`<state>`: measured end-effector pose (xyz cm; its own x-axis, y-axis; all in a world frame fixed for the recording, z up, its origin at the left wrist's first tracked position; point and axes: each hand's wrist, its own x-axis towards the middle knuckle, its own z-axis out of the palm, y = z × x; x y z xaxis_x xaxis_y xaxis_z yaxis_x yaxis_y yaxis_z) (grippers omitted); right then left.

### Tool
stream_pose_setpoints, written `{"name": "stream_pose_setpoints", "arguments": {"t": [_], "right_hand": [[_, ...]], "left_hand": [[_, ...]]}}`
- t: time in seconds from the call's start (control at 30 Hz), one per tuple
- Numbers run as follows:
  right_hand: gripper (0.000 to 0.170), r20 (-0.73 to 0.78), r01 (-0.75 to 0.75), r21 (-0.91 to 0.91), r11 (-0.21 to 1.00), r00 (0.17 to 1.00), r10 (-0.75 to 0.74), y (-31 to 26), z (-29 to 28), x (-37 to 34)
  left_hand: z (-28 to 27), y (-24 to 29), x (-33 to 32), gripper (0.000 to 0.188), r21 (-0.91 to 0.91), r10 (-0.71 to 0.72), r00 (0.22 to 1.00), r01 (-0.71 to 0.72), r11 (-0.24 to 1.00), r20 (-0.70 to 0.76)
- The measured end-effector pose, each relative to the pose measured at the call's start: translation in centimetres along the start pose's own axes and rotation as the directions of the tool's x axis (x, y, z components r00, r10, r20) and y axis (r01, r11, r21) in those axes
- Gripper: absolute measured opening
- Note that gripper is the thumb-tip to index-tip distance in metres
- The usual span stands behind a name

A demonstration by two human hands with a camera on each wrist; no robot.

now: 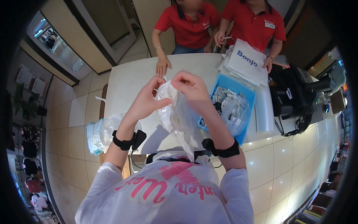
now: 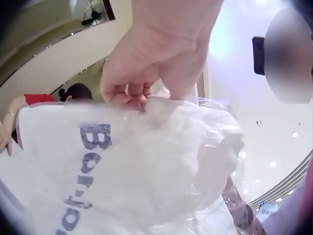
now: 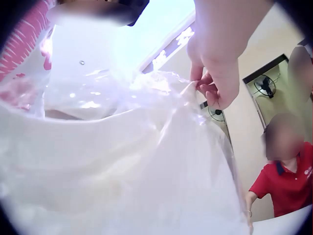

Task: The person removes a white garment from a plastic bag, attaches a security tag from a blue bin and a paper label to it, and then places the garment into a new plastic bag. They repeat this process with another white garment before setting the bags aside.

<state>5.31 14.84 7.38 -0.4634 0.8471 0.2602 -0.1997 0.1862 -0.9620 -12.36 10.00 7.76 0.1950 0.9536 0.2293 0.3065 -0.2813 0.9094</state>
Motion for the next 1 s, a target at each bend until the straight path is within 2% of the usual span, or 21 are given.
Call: {"name": "stream_pose_setpoints", "arguments": {"t": [0.03, 0.07, 0.1, 0.2, 0.23, 0.3, 0.33, 0.37, 0.4, 0.43, 0.47, 0.5, 0.53, 0.57, 0.6, 0.63, 0.7, 0.8, 0.93, 0.97, 1.0], "right_hand": [[0.012, 0.002, 0.002, -0.002, 1.000, 1.000, -0.002, -0.1, -0.1, 0.0], [0.013, -0.024, -0.027, 0.144, 0.989, 0.999, 0.031, -0.2, -0.2, -0.1], [0.013, -0.045, -0.053, 0.288, 0.956, 0.997, 0.069, -0.3, -0.2, -0.1], [0.015, -0.061, -0.092, 0.381, 0.920, 0.990, 0.124, 0.1, -0.3, 0.0], [0.015, -0.060, -0.091, 0.378, 0.921, 0.991, 0.122, 0.1, -0.6, 0.0], [0.014, -0.046, -0.104, 0.186, 0.977, 0.992, 0.114, 0.0, -1.4, -0.2], [0.014, -0.047, -0.102, 0.183, 0.978, 0.992, 0.113, 0.0, -1.7, -0.2], [0.015, 0.022, -0.124, 0.035, 0.992, 0.992, 0.124, -0.1, -1.9, -0.3], [0.016, 0.087, -0.134, -0.115, 0.984, 0.986, 0.145, -0.1, -2.0, -0.4], [0.016, 0.085, -0.135, -0.117, 0.984, 0.986, 0.145, -0.2, -1.8, -0.5], [0.019, 0.026, -0.103, -0.245, 0.964, 0.993, 0.113, -0.3, -1.3, -0.5], [0.022, -0.027, -0.078, -0.370, 0.926, 0.997, 0.073, -0.4, -0.8, -0.5], [0.022, -0.030, -0.080, -0.370, 0.926, 0.997, 0.073, -0.5, -0.5, -0.3], [0.024, -0.059, -0.009, -0.460, 0.888, 0.998, -0.021, -0.6, -0.1, 0.0], [0.026, -0.077, 0.055, -0.547, 0.835, 0.990, -0.116, -0.8, 0.0, 0.1], [0.026, -0.078, 0.053, -0.546, 0.836, 0.990, -0.113, -1.0, 0.1, 0.1], [0.023, 0.053, -0.058, -0.672, 0.738, 0.991, 0.126, -1.4, 0.2, -0.1], [0.017, 0.075, 0.017, -0.598, 0.802, 0.997, 0.035, 0.1, 0.2, -0.5], [0.012, 0.091, 0.029, -0.475, 0.880, 0.996, 0.016, 0.9, 0.1, -1.6], [0.011, 0.040, -0.156, -0.325, 0.933, 0.983, 0.178, 0.9, -0.2, -1.8], [0.010, 0.018, -0.337, -0.160, 0.928, 0.939, 0.345, 0.9, -0.4, -2.0]], "left_hand": [[-0.1, -0.4, 0.1, 0.029, 0.101, 0.047, 0.999, -0.046, 0.994, -0.009], [-0.3, -0.6, 0.2, 0.031, 0.201, 0.095, 0.995, -0.090, 0.976, -0.016], [-0.5, -0.6, 0.3, 0.031, 0.200, 0.097, 0.995, -0.091, 0.976, -0.020], [-1.1, -0.8, 1.0, 0.024, 0.233, 0.083, 0.997, -0.082, 0.969, 0.005], [-1.3, -1.3, 1.3, 0.021, 0.178, 0.067, 0.997, -0.057, 0.982, -0.049], [-1.3, -2.0, 2.1, 0.019, 0.120, 0.052, 0.993, -0.039, 0.992, -0.103], [-1.1, -2.2, 2.5, 0.017, 0.134, 0.155, 0.973, -0.133, 0.982, -0.169], [-1.0, -2.3, 2.8, 0.015, 0.154, 0.257, 0.938, -0.225, 0.962, -0.231], [-0.9, -2.2, 3.3, 0.015, 0.151, 0.259, 0.938, -0.229, 0.962, -0.229], [-0.8, -2.2, 3.7, 0.014, 0.041, 0.197, 0.962, -0.193, 0.980, -0.191], [-0.7, -2.1, 3.9, 0.014, -0.067, 0.137, 0.980, -0.149, 0.987, -0.147], [-0.6, -1.7, 3.8, 0.014, -0.068, 0.138, 0.980, -0.149, 0.986, -0.145], [-0.5, -1.1, 3.6, 0.013, -0.024, 0.080, 0.995, -0.082, 0.996, -0.064], [-0.5, -0.8, 3.5, 0.014, 0.026, 0.017, 1.000, -0.017, 1.000, 0.015], [-0.3, -0.8, 3.4, 0.014, 0.025, 0.015, 1.000, -0.016, 1.000, 0.016], [-0.2, -0.8, 3.2, 0.013, 0.041, 0.023, 0.999, -0.025, 0.999, 0.030], [-0.2, -0.8, 2.8, 0.013, 0.059, 0.027, 0.999, -0.030, 0.998, 0.044], [-0.5, -0.2, 1.8, 0.015, 0.032, -0.034, 0.999, 0.032, 0.999, 0.040], [-1.0, -0.5, 0.0, 0.019, 0.130, -0.006, 0.990, -0.013, 0.991, 0.141], [-0.9, -0.9, -0.6, 0.020, 0.188, 0.019, 0.983, -0.055, 0.981, 0.184], [-0.5, -1.2, -1.2, 0.020, 0.183, 0.012, 0.984, -0.045, 0.982, 0.180]]}}
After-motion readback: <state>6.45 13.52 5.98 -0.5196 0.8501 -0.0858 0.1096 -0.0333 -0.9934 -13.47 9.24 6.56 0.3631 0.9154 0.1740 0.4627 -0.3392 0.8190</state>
